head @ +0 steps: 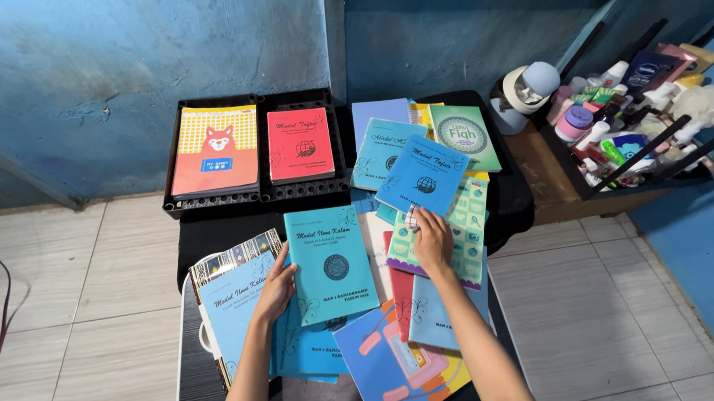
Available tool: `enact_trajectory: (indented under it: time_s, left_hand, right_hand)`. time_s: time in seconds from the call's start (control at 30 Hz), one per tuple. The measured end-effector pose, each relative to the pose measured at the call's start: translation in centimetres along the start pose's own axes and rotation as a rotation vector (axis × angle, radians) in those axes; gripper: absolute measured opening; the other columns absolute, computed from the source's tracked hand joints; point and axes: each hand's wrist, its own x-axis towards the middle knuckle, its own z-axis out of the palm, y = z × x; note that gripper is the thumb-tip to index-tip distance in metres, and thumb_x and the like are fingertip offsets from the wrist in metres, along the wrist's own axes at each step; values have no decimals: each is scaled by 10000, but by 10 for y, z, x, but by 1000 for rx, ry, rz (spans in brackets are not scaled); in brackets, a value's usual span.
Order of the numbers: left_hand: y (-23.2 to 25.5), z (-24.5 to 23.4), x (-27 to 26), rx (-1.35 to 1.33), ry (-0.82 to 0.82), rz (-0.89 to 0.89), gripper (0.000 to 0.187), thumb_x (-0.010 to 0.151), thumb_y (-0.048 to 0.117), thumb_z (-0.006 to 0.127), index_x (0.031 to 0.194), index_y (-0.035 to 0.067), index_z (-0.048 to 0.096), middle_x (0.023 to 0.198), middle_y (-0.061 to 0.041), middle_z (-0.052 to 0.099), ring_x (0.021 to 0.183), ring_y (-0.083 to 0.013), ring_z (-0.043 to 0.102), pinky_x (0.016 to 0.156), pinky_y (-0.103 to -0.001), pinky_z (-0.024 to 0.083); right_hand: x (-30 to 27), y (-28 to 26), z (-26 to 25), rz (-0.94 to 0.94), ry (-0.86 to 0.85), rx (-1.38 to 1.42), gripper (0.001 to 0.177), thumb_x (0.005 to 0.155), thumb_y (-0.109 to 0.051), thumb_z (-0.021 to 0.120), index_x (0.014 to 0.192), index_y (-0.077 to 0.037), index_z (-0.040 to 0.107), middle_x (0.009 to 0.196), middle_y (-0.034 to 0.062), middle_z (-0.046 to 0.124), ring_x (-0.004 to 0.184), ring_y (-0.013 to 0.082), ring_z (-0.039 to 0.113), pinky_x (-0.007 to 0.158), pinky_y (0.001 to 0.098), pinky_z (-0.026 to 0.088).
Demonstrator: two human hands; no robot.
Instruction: The person wipes the covers of several notebooks with a small cloth, handling them one at a time. The person places the wiped notebooks into a black plastic crate.
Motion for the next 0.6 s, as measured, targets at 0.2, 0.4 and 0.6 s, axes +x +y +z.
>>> enact_trajectory:
  time_s: [0.2, 0.4, 0.6]
  left_hand:
    - [2, 0, 0, -5, 7, -17, 692, 1010, 62, 465, 1635, 258, 241, 1266, -134, 676, 616, -35, 528, 516, -193, 478]
    - [-1, -1, 0, 1, 38, -22, 696, 1005, 57, 476, 1636, 246, 251, 1139, -132, 684, 561, -23, 498, 475, -189, 471]
    - [-4, -4, 1, -39, 30, 16, 697, 982, 38, 496, 1620, 213, 279, 1114, -142, 702, 471, -26, 442, 380, -185, 384]
  right_hand:
    - [0, -18, -11, 22, -34, -43, 576, 795, -141, 616, 1368, -79, 631, 1464, 150, 578, 1400, 362, 466, 1177, 531, 327]
    - [-4, -56, -24, -55, -14, 20, 577, 824, -119, 626, 1393, -34, 580, 1522, 196, 502, 1460, 401, 378, 1215, 552, 272]
    - [-29, -100, -16, -137, -110, 235, 532, 860, -52, 625, 1384, 18, 563, 1501, 211, 505, 1451, 395, 414, 1215, 489, 328]
